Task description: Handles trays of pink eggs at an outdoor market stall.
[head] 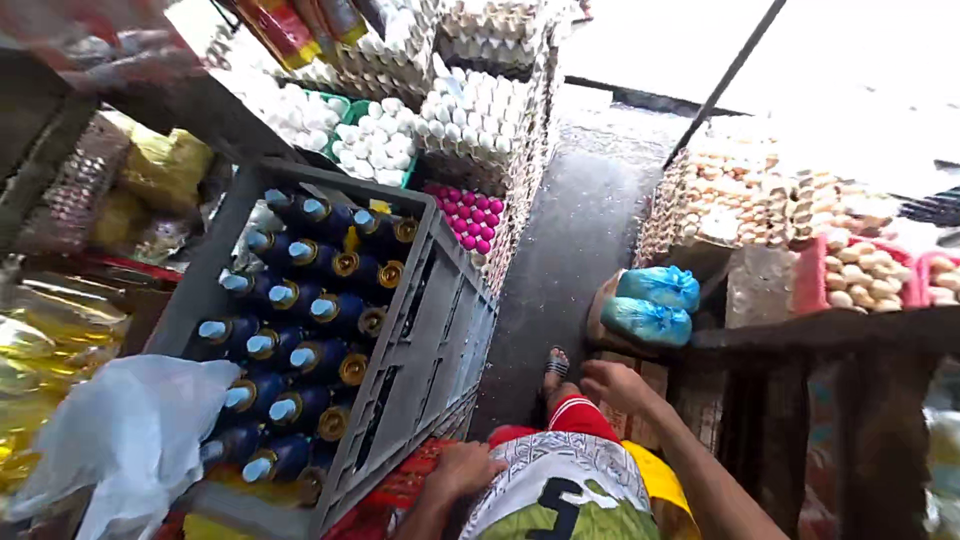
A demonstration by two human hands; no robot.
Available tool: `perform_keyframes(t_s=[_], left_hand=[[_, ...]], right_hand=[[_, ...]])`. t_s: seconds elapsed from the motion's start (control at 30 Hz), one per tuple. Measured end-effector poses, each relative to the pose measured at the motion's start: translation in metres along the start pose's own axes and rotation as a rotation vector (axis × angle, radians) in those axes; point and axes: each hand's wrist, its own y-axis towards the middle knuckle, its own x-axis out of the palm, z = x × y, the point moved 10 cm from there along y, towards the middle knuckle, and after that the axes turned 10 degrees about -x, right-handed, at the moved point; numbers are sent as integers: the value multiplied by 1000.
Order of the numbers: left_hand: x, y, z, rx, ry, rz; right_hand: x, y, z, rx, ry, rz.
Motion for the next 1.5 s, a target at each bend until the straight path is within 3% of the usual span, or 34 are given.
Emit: perform_keyframes(t_s=[0.17,0.27,0.4,0.53,0.63,0.77,0.9,0.97,1.17,1.33,1.5], left_hand=[[-91,12,35,107,-299,143],[-128,22,50,164,-481,212],[-174,62,55,72,-587,249],[-217,114,52,-33,-627,280],[-246,119,45,-37,-766,243],[-257,113,37,-75,-898,280],[-264,108,50,-78,-1033,326],[-264,109,62,-88,-1086,315],[-242,121,111,-169,-1131,333],[-218,112,143,-220,-1251,367],[-202,105,168,-289,-1304,267]], right_hand=[[-76,162,-9,-69,343,-8],[-92,243,-16,76,451,-81],[-106,345,-34,138,599,-49],[-109,438,-38,189,906,151],[-89,491,-28,302,1139,240],[-85,506,-37,428,1315,299],[-99,502,-44,477,1239,351],[-102,505,-48,476,1222,291],[-97,521,-78,334,1407,16],[-95,530,-97,91,1635,15],[-97,520,-93,12,1666,-39]])
